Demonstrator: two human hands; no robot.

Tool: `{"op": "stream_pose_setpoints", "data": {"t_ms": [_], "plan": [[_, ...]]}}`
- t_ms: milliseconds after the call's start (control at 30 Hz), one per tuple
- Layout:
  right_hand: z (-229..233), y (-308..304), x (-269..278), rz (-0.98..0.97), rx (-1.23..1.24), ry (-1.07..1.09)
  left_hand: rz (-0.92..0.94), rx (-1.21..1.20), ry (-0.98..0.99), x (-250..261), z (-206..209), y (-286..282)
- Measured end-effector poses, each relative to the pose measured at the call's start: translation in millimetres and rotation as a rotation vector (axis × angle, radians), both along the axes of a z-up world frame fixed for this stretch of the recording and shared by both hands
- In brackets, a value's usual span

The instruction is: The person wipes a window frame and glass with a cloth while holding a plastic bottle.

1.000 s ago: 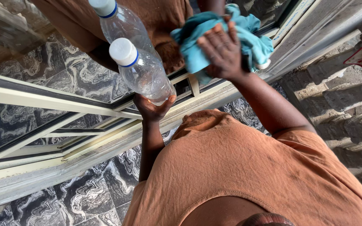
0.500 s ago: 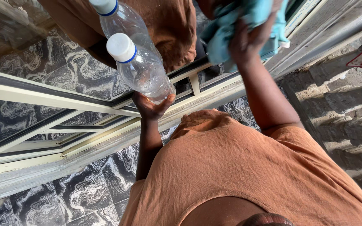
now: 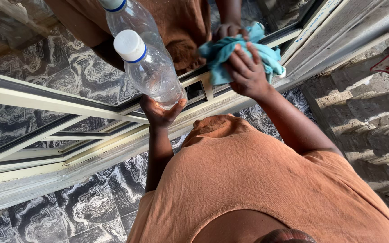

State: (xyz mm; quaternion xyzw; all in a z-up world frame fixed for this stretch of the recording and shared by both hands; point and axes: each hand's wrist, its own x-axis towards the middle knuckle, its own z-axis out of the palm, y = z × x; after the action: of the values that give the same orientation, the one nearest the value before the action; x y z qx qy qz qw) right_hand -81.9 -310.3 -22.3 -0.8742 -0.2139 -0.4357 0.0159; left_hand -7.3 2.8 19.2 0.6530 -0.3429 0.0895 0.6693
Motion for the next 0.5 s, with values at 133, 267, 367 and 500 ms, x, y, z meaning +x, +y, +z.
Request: {"op": "stream_pose_setpoints", "data": {"t_ms": [133,267,367,500], "plan": [[-4,-24,-10,-0.233,0.072,-0.109,0.016,0.017,-0.007,0,2,-1],[-3,-48,-15,-0.371,0.192,-0.147,0.02,0.009,-0.033,0,0,0],[13,-69,-13,-0.449,0.403,-0.259,0.061,0.038,-0.057,-1,-1,0],[39,-55,10,-0.484,0.667,-0.429,0.026,0.014,-0.024,-1,1,-1]]}}
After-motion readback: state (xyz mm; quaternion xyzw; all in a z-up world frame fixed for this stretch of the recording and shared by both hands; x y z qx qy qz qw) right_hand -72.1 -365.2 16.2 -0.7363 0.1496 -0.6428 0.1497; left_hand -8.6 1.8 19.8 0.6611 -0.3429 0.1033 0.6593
